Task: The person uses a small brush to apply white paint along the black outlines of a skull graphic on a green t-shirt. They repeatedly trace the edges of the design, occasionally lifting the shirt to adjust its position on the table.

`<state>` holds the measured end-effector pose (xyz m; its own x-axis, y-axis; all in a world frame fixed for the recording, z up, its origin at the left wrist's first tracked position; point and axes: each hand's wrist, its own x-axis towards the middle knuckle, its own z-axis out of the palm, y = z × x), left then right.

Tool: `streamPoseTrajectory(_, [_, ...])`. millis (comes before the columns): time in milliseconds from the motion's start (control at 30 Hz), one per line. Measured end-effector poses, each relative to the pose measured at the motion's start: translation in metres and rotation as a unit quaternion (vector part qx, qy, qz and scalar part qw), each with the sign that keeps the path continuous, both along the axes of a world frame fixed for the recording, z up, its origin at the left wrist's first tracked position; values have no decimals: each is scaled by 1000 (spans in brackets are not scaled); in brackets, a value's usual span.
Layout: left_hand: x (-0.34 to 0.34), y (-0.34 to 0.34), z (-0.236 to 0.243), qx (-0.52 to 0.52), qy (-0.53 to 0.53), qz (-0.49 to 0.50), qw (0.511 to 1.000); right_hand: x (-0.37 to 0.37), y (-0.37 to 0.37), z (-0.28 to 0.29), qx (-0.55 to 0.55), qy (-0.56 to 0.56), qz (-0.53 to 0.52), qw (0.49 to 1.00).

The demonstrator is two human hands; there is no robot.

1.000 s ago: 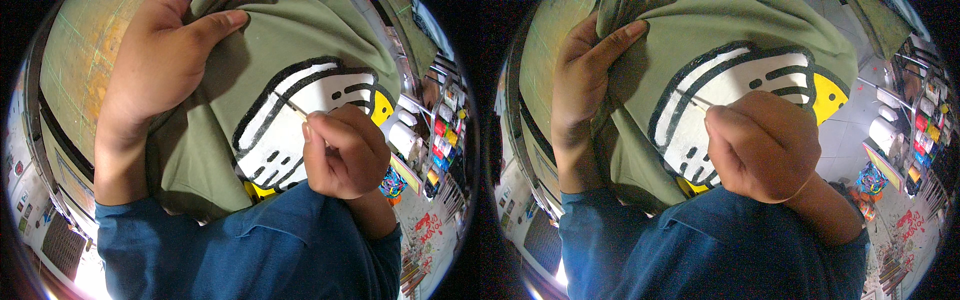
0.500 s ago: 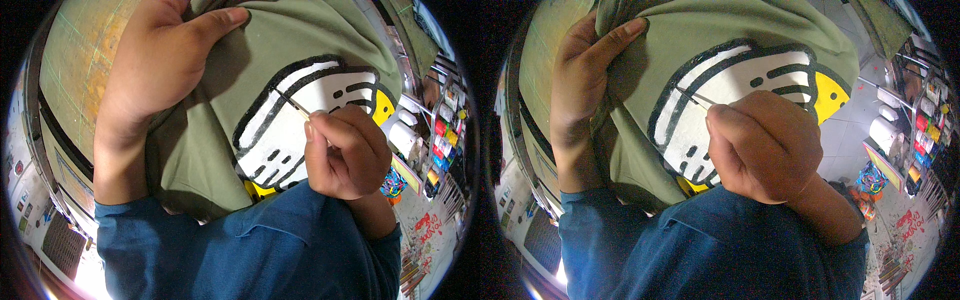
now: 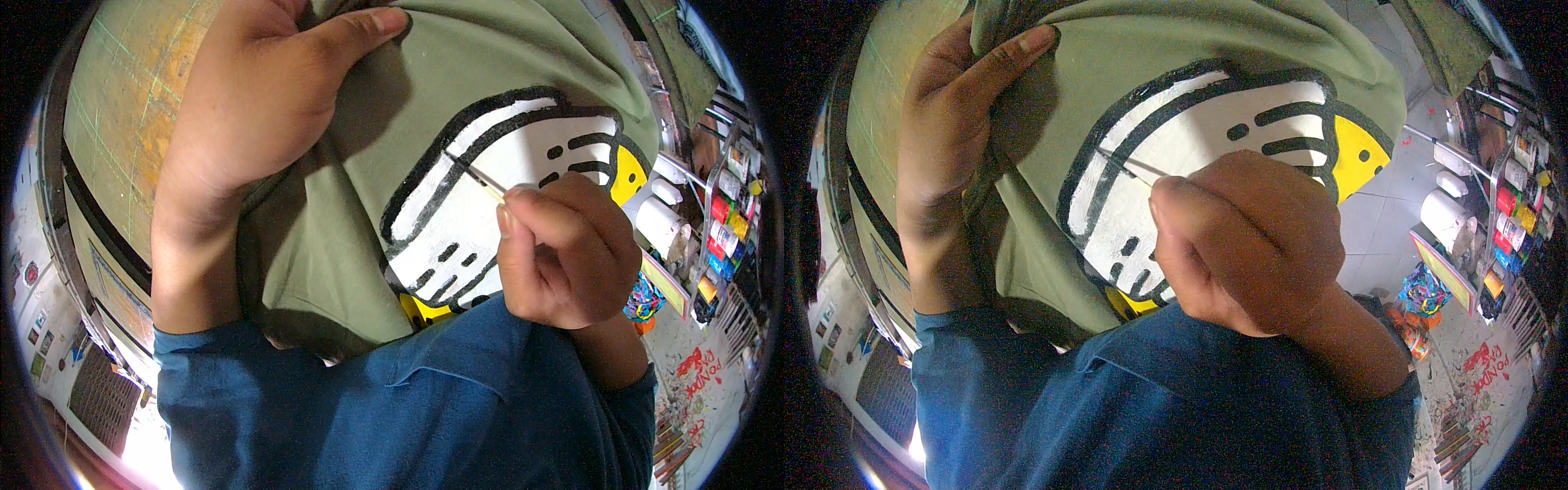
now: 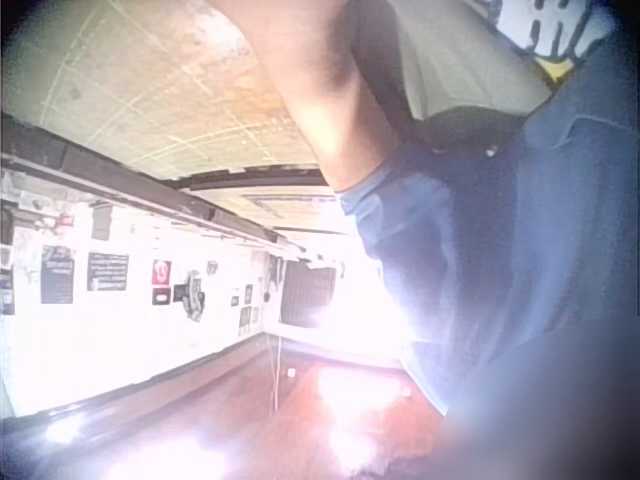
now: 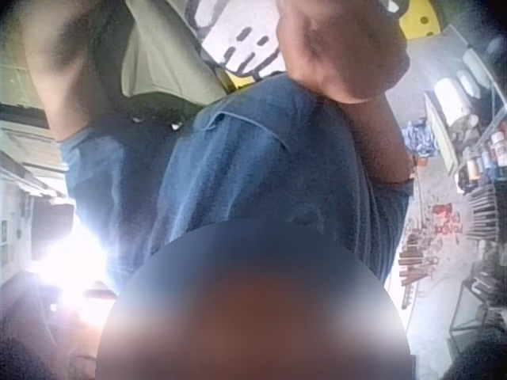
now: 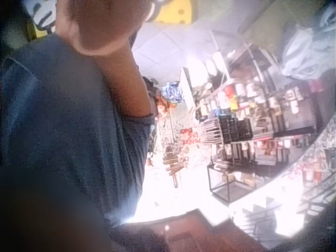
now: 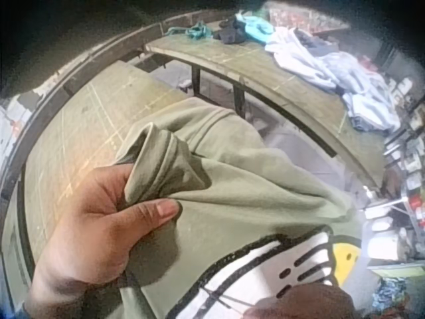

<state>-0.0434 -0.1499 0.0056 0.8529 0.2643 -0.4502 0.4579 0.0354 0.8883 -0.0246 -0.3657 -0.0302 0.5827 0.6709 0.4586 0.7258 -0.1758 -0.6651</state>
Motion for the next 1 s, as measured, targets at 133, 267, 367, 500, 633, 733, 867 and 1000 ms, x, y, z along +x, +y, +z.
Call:
streamPoseTrajectory(133, [-2,1,-2,-6,-15,2,1000,2,1,1,0,4,12,1000])
streamPoseTrajectory(267, [-3,-4,-9,20,-37,14,999,2,1,1,5,11,21,1000])
streamPoseTrajectory(367, [0,-3,-4,29,-11,7,999,3,0,2,-4,8,20,1000])
streamPoseTrajectory(500, [1,-1,-3,13,3,8,1000,3,1,0,14,17,32,999])
streamPoseTrajectory(633, [0,-2,-2,19,-16,6,1000,4,1,0,4,9,23,1000])
streamPoseTrajectory(733, [-2,-4,-11,20,-49,15,999,5,0,2,-8,16,31,999])
streamPoseTrajectory(867, [-1,-6,-10,16,-41,19,999,5,-2,-4,9,-5,15,1000])
streamPoseTrajectory(1000, [2,-8,-6,46,-24,15,999,7,-2,-1,-1,1,24,1000])
